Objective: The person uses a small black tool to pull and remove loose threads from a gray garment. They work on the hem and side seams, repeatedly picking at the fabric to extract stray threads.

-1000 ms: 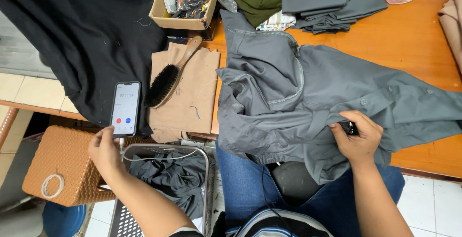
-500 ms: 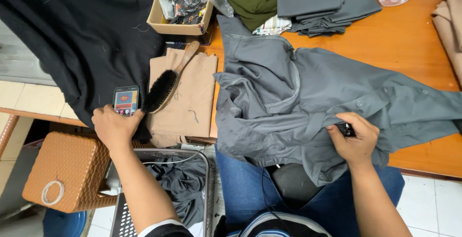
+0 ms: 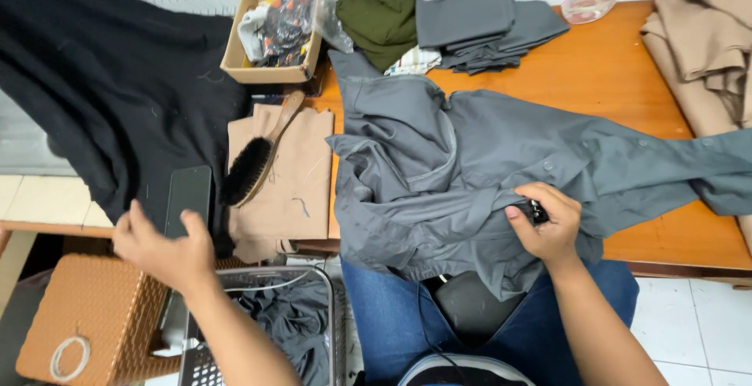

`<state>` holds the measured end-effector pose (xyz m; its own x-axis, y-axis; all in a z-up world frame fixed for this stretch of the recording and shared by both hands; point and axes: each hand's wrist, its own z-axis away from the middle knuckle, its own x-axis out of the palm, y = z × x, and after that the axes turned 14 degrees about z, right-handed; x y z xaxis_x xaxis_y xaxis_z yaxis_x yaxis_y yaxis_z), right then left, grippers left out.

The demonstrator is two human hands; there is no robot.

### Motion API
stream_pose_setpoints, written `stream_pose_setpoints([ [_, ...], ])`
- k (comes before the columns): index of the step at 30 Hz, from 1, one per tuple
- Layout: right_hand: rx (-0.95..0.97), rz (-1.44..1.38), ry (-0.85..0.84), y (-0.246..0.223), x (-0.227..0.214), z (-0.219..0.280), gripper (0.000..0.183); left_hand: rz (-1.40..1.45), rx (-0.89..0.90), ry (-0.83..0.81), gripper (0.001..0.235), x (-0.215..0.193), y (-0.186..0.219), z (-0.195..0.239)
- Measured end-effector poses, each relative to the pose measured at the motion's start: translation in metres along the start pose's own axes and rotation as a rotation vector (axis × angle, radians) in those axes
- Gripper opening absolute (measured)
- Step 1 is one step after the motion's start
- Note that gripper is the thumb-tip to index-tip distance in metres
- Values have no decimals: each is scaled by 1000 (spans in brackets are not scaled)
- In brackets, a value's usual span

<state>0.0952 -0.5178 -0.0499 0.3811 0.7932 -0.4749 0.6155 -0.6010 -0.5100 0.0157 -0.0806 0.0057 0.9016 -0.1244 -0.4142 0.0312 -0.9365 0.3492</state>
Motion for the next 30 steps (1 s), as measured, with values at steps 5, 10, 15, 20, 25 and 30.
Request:
stream_pose_setpoints([
  [5,-15,39,84,-16,-4,-1,15,364,72,129,4,0,124,23],
  [10,-38,189,308,-45,-16,16,12,961,-40,-438,32,6,220,61],
  [15,181,107,10,-97,-29,20,11,1229,-782,-1601,18,28,228,105],
  [20,456,-1,-238,-105,-20,12,12,1408,-960,-1385,4,46,235,148],
  [25,641,-141,-416,-111,-24,-10,15,1710,-1103,-1119,5,45,249,168],
  [30,877,-525,-257,-119,-30,2,11,2092,-1268,-586,34,25,254,147],
])
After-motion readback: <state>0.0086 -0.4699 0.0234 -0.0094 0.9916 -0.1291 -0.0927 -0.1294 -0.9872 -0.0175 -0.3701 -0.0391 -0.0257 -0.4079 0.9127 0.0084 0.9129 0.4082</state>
